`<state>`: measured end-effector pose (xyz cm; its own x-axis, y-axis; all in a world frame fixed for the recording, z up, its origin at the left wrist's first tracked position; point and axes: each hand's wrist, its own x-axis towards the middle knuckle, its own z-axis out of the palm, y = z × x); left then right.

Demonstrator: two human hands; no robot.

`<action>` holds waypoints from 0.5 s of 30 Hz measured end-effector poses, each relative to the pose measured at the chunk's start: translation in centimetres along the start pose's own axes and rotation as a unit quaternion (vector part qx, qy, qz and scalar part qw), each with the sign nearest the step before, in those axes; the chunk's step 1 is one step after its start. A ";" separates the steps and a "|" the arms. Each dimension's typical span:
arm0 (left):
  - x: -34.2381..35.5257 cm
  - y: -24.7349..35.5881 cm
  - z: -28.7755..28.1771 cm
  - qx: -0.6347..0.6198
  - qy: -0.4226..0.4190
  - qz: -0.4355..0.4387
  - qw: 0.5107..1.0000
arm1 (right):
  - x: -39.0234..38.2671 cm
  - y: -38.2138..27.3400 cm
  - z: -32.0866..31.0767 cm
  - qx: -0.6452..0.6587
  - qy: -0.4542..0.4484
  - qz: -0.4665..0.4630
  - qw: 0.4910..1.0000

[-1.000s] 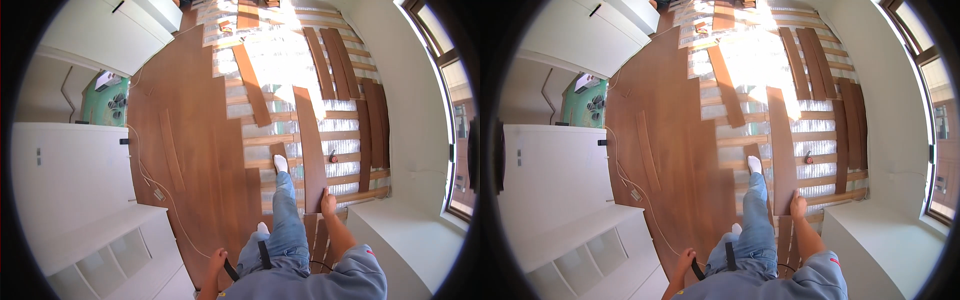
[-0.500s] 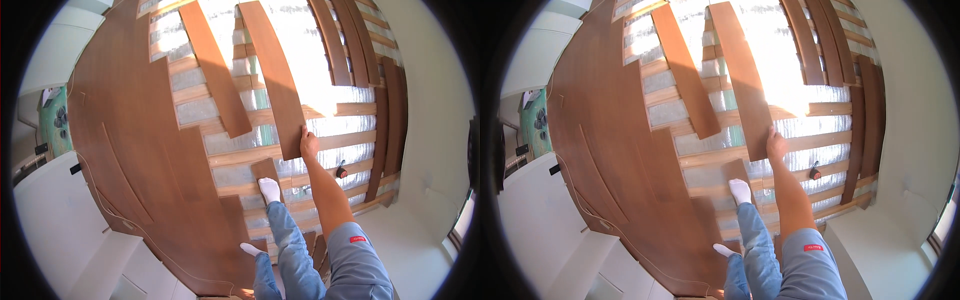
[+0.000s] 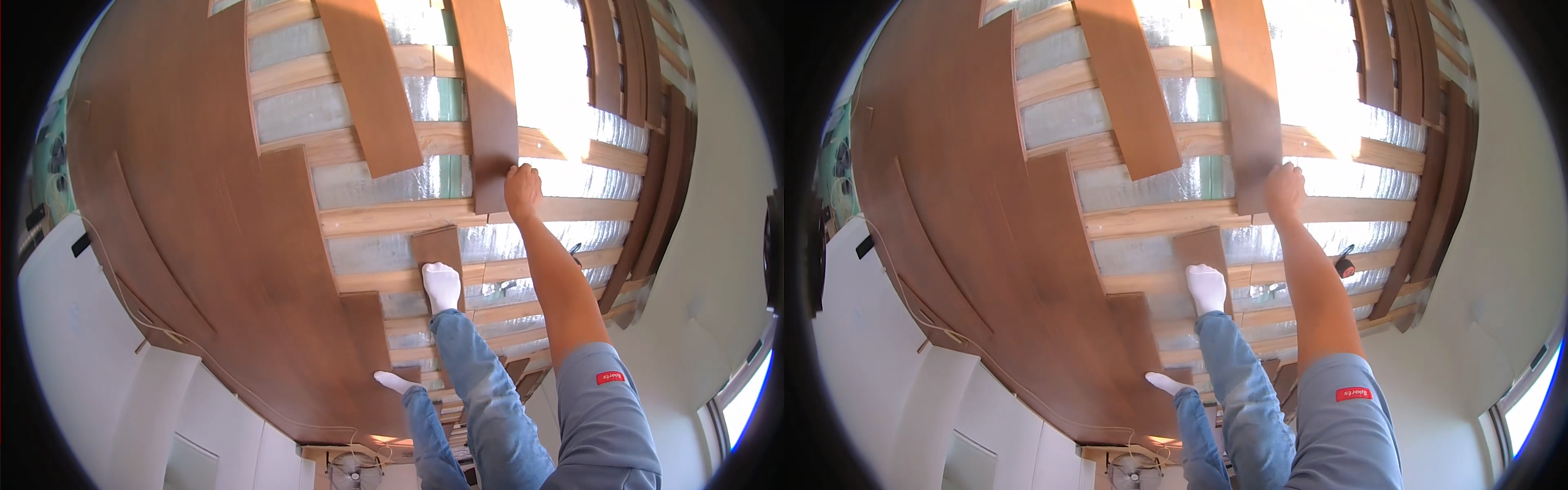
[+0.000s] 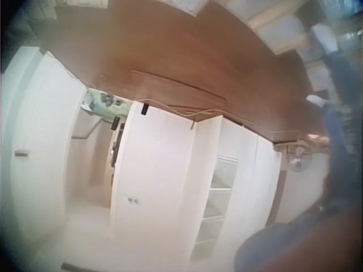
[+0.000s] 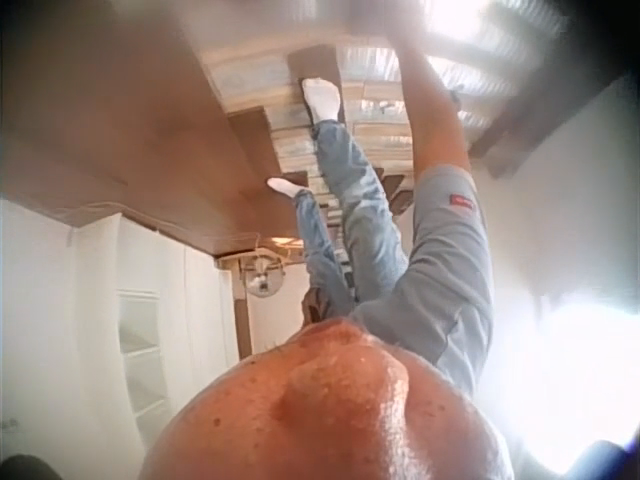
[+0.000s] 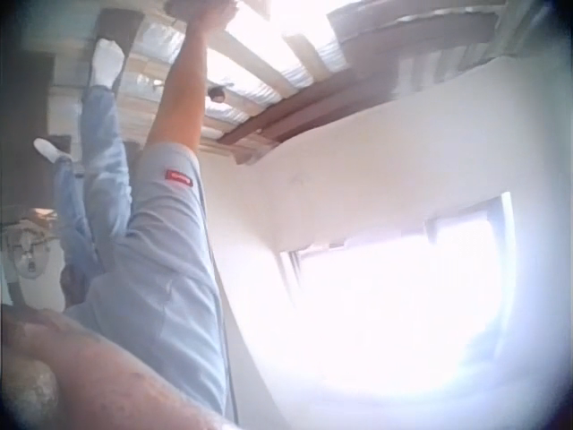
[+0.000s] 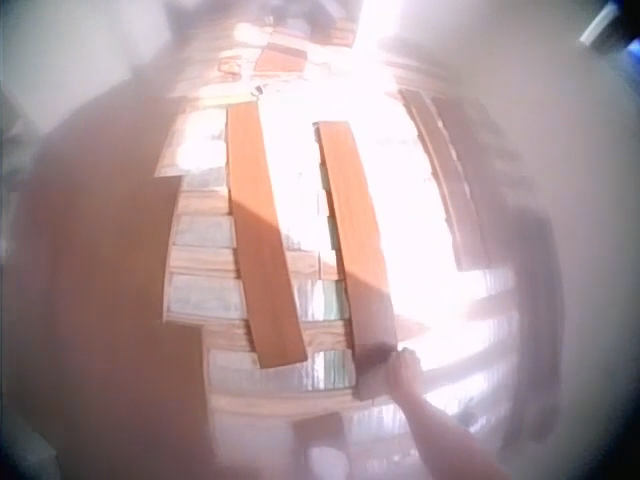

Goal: The person lays laminate flooring by positioning planks, applying adhesive from a tube, and using a hammer and pneumatic nailer to secure the boards.

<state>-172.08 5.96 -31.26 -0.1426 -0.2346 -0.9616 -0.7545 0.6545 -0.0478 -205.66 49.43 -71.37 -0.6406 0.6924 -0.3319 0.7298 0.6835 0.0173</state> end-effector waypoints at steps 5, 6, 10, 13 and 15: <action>-1.2 -0.5 0.0 -0.011 -0.004 -0.008 1.000 | -3.5 -9.7 2.4 0.531 -0.327 0.141 0.769; -1.4 -0.6 0.0 -0.013 -0.005 -0.009 1.000 | -4.5 -11.7 3.4 0.603 -0.361 0.199 0.683; -2.1 -1.0 -0.1 -0.010 0.002 -0.008 1.000 | -5.8 -18.4 5.7 0.706 -0.269 0.334 0.563; -2.6 -1.2 -0.1 -0.010 0.008 -0.002 1.000 | -7.4 -19.4 3.8 0.736 -0.258 0.332 0.531; -3.1 -1.2 -0.3 -0.007 0.011 0.006 1.000 | -9.2 -18.1 0.0 0.748 -0.309 0.275 0.519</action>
<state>-170.93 5.65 -28.18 -0.1663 -0.2432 -0.9556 -0.7618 0.6471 -0.0321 -212.98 30.69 -68.65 -0.3757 0.1662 -0.9117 0.4254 -0.8431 -0.3290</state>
